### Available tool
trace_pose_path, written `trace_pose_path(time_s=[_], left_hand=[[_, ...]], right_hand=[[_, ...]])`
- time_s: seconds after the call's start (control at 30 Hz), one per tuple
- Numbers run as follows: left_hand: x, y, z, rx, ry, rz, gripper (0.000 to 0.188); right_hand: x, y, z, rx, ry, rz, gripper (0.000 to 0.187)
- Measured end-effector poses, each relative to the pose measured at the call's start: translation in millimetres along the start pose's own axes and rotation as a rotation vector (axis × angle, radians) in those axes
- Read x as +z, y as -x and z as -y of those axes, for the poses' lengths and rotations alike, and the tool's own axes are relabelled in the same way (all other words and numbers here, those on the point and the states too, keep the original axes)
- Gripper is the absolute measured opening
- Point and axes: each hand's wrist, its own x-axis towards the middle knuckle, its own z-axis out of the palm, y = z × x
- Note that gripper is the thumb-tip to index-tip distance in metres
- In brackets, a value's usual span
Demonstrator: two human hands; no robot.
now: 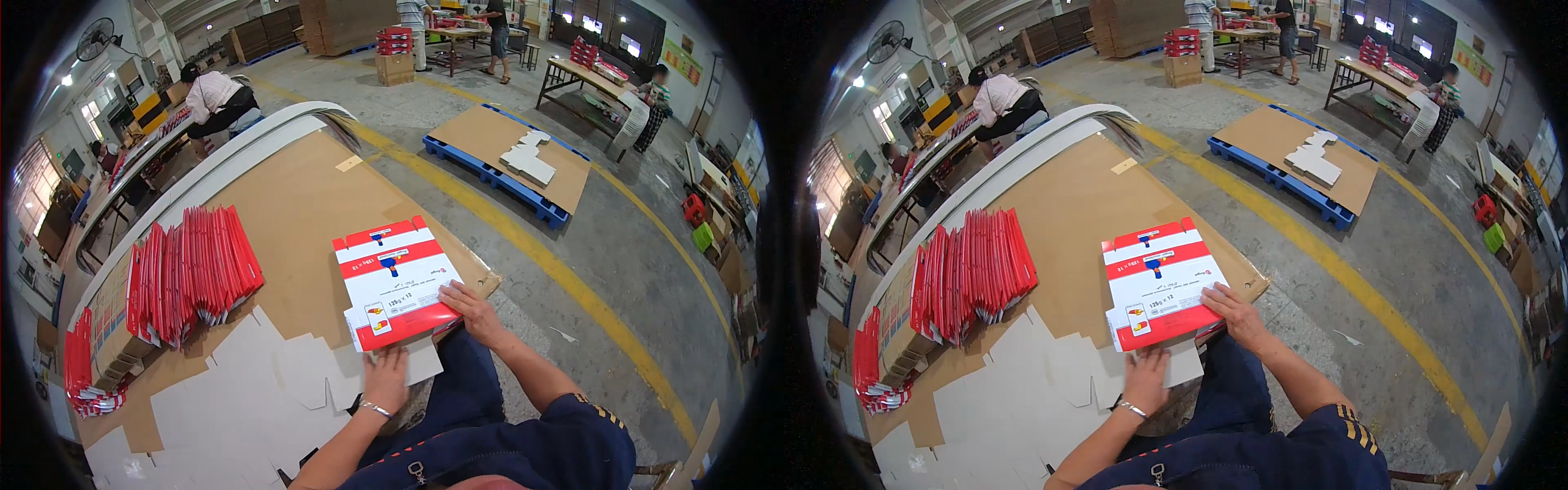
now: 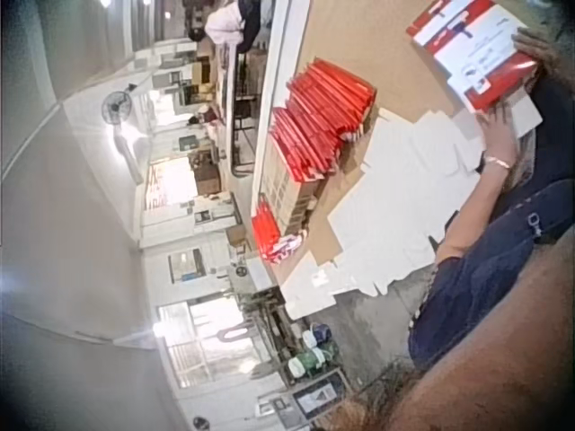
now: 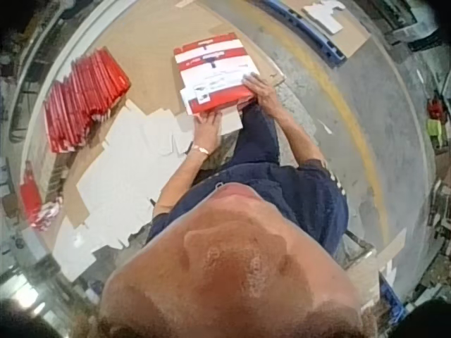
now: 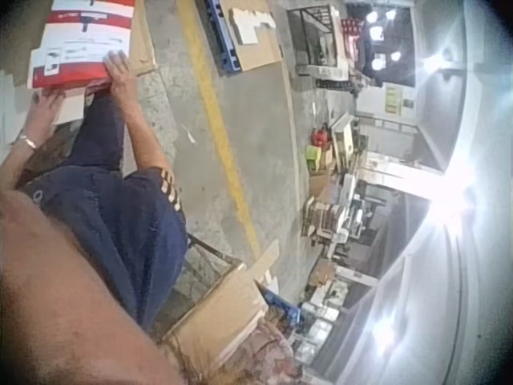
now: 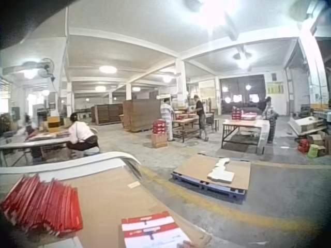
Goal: The person folds flat white cardboard pieces into small rectangular boxes. They place a red and white printed insert into each folded box and then stack the completed units on a pile to the left. The process is repeated continuously throughout the clip.
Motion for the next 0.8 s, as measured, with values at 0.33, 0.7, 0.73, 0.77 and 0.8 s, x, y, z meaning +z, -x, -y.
trace_pose_path(time_s=[0.33,0.7,0.73,0.77,0.8], left_hand=[[-28.4,57.5,92.7,0.057,0.203,-0.172,0.046],[11.8,18.1,110.9,-0.386,0.697,-0.52,0.009],[8.1,10.1,107.1,-0.409,0.587,-0.556,0.012],[12.7,3.7,107.5,-0.418,0.413,-0.514,0.017],[16.2,-2.0,104.4,-0.352,0.325,-0.564,0.018]], right_hand=[[5.3,9.0,-30.8,0.025,-0.02,-0.001,0.045],[13.1,6.6,-43.9,0.061,-0.174,-0.13,0.053],[10.7,8.7,-46.4,0.06,-0.181,-0.152,0.055],[8.0,13.0,-42.5,0.067,-0.195,-0.179,0.057],[2.4,14.3,-42.1,0.051,-0.095,-0.088,0.059]])
